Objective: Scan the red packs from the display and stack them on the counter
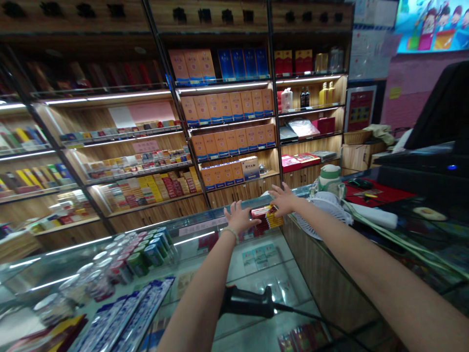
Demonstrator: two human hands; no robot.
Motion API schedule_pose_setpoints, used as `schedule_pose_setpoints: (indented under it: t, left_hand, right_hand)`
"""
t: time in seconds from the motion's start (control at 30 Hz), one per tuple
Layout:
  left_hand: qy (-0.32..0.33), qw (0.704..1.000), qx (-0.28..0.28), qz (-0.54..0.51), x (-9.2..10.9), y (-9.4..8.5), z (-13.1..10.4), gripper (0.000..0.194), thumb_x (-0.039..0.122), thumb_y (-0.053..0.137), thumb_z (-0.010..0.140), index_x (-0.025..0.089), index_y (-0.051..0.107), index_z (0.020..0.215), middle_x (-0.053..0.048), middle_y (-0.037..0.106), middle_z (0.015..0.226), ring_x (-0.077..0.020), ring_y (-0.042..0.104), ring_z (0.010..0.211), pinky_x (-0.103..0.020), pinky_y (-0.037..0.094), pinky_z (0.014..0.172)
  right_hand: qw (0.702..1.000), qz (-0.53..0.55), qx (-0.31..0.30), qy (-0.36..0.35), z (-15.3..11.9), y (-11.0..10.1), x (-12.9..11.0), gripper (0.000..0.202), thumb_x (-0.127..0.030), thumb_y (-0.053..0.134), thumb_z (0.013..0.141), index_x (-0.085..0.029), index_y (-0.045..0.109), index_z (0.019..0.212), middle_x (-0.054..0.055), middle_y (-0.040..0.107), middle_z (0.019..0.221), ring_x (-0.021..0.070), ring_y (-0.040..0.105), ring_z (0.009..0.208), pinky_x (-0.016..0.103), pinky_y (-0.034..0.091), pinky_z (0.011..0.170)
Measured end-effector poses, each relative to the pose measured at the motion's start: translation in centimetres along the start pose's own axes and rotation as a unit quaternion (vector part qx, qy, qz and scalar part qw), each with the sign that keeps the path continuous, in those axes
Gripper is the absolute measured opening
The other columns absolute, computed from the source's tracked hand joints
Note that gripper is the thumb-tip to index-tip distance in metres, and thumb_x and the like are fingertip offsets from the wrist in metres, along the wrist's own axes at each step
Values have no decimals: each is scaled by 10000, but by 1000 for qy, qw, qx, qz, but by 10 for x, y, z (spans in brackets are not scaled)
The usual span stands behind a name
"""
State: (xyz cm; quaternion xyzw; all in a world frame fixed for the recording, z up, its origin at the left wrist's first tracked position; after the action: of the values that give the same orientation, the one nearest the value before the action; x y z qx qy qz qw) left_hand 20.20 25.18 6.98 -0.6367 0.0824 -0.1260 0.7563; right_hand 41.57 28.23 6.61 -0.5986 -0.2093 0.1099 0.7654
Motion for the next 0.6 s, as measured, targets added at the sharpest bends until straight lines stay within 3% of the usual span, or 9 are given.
schedule_pose_setpoints:
  t: [0.33,0.6]
  left_hand:
    - [16,999,11,33,6,-3,-8,655,753,504,864,343,632,1358,-116,264,1708,-391,124,1584,-724,13,1210]
    - [28,998,11,60,8,-1,-8,716,761,413,902,315,559,1443,-138,251,1710,-377,117,1592,-721,-24,1212]
  right_hand:
    - [999,-32,28,-14,-5,5,-10,509,-519,677,728,-300,762,1180,74,421,1634,370,162,1576,643,-127,1221]
    - [996,-68,61,-19,-18,6,-23,626,-479,689,712,-235,696,1288,112,427,1627,345,170,1580,591,-126,1250]
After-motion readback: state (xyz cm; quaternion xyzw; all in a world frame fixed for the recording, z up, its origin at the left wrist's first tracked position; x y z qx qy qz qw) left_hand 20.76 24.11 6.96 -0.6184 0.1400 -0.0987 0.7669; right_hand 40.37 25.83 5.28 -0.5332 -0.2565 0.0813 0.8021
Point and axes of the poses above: each hand's wrist, its own z-axis towards the middle knuckle, its own y-axis out of the palm, x = y × z, the point moved 4 cm from there along z, towards the middle knuckle
